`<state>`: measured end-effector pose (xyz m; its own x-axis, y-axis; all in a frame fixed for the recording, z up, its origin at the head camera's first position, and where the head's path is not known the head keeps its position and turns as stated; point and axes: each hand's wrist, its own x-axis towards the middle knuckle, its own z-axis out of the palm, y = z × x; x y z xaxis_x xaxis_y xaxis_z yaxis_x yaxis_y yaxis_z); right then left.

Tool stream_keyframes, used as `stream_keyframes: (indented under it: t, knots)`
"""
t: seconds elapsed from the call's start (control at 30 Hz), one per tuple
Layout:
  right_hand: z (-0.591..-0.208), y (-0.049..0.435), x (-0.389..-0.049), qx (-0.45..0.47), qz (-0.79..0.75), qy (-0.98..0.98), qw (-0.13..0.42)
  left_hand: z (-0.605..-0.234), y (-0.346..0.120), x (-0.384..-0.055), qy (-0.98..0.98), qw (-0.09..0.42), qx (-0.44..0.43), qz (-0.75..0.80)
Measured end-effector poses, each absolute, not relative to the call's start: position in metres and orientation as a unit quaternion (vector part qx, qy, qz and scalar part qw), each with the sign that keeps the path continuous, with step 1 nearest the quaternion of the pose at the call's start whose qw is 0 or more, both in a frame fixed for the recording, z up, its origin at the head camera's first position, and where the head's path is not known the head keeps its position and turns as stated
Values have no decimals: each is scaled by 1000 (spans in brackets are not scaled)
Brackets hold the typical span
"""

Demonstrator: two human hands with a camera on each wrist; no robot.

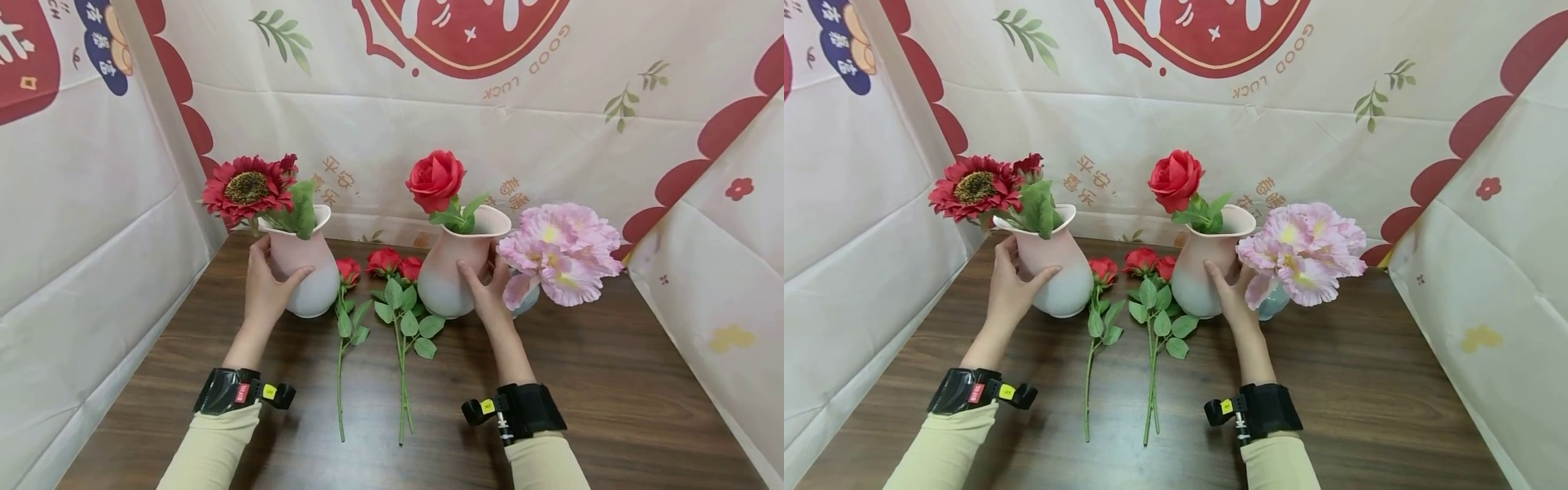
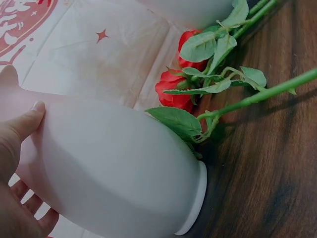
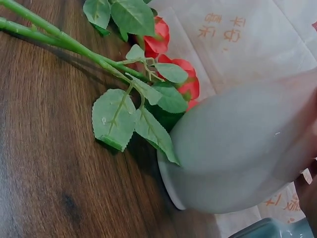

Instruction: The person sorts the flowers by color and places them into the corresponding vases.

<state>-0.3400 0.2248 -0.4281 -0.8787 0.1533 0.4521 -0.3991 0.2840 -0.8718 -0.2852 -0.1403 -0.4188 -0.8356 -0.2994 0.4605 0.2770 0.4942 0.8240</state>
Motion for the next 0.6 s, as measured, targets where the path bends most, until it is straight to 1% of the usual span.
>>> stream_keyframes:
  t: [0.13, 0.23, 0.4, 0.6]
  knots:
    - [-428, 225, -340, 86, 593, -766, 233, -420, -141, -279, -819, 277, 24, -502]
    - [-429, 224, -339, 83, 594, -768, 225, -422, -142, -268, -834, 248, 55, -490]
    - [-428, 224, -339, 75, 595, -770, 218, -427, -143, -246, -868, 159, 89, -463]
    - [-427, 226, -338, 77, 602, -765, 217, -443, -139, -227, -903, 21, 48, -427]
